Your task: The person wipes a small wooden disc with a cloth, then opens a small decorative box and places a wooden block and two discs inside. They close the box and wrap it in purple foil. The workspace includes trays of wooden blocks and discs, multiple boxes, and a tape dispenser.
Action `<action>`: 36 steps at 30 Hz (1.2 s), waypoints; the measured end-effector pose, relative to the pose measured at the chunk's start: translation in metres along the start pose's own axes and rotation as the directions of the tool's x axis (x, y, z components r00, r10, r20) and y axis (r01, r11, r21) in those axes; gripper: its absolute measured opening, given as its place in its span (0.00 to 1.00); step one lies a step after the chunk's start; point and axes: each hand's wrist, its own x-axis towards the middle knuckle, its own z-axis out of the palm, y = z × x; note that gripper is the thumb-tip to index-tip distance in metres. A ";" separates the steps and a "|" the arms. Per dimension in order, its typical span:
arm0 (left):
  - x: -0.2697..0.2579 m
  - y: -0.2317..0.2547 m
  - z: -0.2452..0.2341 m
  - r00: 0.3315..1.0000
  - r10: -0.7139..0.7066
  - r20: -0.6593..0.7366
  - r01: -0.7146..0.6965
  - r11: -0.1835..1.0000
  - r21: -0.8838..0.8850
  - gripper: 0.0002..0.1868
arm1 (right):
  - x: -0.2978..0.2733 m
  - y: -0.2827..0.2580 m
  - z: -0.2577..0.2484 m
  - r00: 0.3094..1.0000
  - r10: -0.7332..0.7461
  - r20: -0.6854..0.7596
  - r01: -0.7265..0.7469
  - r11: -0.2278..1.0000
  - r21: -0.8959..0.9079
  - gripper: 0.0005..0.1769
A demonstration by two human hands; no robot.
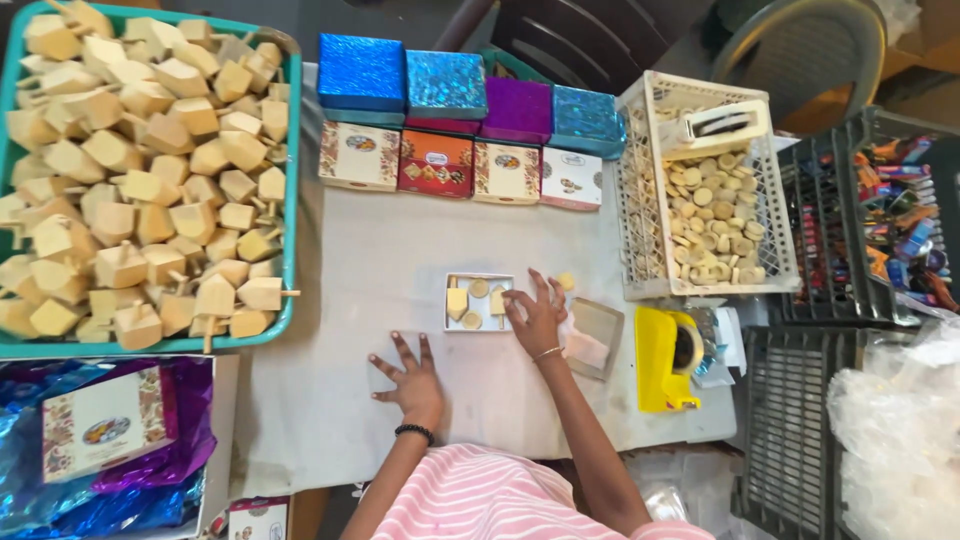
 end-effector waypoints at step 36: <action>0.010 0.000 0.013 0.999 -0.036 -0.017 0.036 0.999 0.015 0.43 | 0.038 -0.025 -0.014 0.987 -0.084 0.138 0.064 0.988 0.142 0.27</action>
